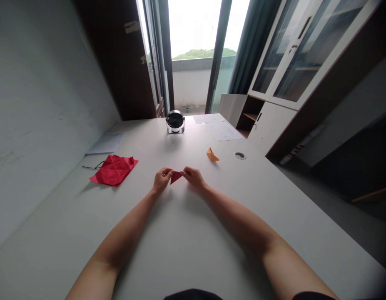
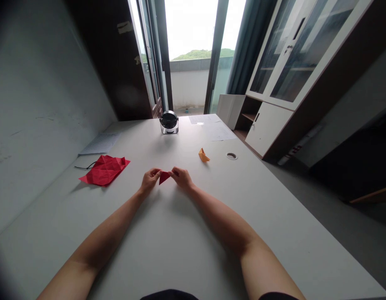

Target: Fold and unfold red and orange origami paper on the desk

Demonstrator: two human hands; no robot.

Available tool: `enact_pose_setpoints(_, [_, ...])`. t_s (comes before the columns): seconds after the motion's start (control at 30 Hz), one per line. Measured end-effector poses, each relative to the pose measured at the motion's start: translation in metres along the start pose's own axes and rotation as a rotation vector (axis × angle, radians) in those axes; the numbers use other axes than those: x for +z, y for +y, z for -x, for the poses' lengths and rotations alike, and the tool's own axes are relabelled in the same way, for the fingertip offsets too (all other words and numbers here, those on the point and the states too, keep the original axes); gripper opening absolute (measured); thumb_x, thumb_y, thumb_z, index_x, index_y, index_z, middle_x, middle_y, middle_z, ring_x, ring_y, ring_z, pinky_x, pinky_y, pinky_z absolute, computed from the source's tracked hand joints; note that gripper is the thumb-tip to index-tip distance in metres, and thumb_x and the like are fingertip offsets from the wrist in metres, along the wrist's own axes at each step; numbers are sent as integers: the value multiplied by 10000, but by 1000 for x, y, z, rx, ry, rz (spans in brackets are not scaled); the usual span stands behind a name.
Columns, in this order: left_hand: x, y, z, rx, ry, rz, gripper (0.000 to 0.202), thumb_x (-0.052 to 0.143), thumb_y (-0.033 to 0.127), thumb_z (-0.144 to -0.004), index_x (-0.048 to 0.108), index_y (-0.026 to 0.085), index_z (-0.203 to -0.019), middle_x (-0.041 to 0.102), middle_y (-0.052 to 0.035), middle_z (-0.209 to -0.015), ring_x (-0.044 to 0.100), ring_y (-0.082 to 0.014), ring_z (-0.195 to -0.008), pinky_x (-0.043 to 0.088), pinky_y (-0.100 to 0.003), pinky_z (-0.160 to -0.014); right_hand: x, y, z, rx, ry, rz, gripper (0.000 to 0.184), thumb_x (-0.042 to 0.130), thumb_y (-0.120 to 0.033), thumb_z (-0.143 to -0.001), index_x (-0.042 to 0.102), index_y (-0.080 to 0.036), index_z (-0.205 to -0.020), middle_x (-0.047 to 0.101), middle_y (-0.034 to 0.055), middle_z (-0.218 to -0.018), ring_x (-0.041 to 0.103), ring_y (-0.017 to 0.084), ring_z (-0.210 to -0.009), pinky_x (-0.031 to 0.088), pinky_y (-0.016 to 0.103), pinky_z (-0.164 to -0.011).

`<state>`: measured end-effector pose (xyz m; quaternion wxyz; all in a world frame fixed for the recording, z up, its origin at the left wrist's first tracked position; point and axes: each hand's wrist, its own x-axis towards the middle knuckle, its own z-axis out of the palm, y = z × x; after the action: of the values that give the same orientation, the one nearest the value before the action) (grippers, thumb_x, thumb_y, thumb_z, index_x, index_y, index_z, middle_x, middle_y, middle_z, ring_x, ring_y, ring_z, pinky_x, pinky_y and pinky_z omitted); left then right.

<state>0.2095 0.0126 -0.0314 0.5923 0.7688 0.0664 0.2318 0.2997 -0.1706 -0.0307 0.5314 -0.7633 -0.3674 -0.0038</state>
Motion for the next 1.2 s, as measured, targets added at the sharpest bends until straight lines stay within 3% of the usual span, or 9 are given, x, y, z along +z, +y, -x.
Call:
enact_pose_setpoints(0.4, [2,6,2,-28,-9,83,281,682,444,-819,714,167,-849,664,-24,-750,552,-139,-645,455,-265,-633,-1,1,0,37,17,-55,398,553,-534,-902,510,-196,-695,462,-39,-582,372,106,-554,292,234,-531])
enact_pose_setpoints(0.7, [3,1,-2,-78,-55,209,290,668,441,-832,670,155,-883,635,-19,-705,552,-124,-591,454,-262,-597,1,-1,1,58,-76,-284,358,524,-533,-921,610,-195,-839,601,0,-669,548,132,-603,439,251,-601])
enact_pose_setpoints(0.87, [4,1,-2,-93,-86,254,295,673,439,-826,665,148,-875,631,-16,-689,545,-119,-583,451,-263,-600,2,2,0,-1,-121,-290,318,612,-506,-876,648,-191,-896,625,6,-705,549,133,-612,454,261,-606])
enact_pose_setpoints(1.2, [0,2,-2,-105,-93,281,305,687,442,-821,669,144,-884,628,-13,-677,554,-121,-584,450,-264,-597,0,-2,1,-4,-142,-290,340,616,-514,-870,653,-181,-925,632,10,-705,559,133,-623,464,258,-610])
